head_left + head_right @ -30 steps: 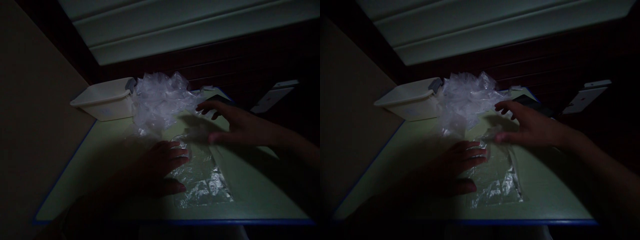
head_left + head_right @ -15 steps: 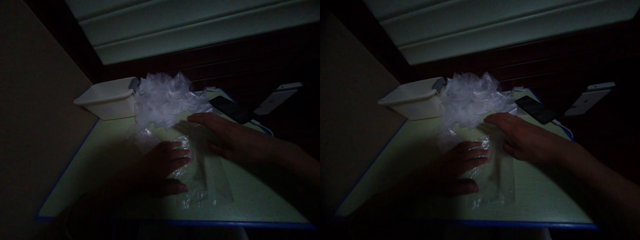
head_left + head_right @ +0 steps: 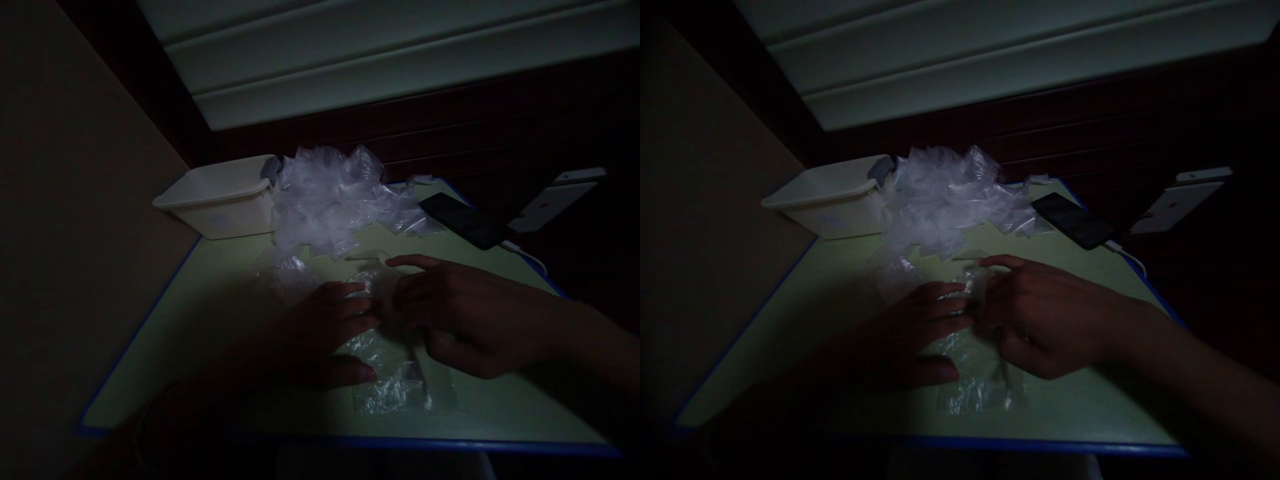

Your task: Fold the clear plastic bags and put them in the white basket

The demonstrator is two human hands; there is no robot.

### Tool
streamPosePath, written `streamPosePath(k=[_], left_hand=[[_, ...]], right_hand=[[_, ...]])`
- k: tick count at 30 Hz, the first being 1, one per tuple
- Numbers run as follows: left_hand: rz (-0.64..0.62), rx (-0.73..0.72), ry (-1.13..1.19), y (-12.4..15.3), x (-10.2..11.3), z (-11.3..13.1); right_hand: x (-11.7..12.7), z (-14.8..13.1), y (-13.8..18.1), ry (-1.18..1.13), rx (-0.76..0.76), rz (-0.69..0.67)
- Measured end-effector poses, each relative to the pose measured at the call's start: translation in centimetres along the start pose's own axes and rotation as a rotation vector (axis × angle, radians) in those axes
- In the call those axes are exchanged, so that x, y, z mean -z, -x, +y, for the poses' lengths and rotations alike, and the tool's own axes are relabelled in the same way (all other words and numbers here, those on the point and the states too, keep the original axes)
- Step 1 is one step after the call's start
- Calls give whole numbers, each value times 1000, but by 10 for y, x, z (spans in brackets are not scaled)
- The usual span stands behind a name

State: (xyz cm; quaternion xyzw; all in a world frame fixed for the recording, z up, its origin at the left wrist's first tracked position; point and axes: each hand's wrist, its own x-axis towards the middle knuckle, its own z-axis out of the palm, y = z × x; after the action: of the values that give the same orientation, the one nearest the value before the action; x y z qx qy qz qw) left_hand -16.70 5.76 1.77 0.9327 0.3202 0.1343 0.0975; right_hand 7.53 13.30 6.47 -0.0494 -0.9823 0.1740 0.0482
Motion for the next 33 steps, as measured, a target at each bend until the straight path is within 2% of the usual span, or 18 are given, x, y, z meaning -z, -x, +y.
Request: streamPosePath(k=[9, 18, 25, 33], left_hand=[[-36, 27, 28, 0, 2, 2], [-53, 27, 22, 0, 2, 1], [-49, 27, 29, 0, 1, 0], [-52, 21, 16, 0, 1, 0]], right_hand=[[1, 10, 1, 68, -132, -98], [-14, 14, -2, 217, -511, -73], [-11, 12, -1, 112, -583, -64], [-6, 15, 2, 59, -549, -42]])
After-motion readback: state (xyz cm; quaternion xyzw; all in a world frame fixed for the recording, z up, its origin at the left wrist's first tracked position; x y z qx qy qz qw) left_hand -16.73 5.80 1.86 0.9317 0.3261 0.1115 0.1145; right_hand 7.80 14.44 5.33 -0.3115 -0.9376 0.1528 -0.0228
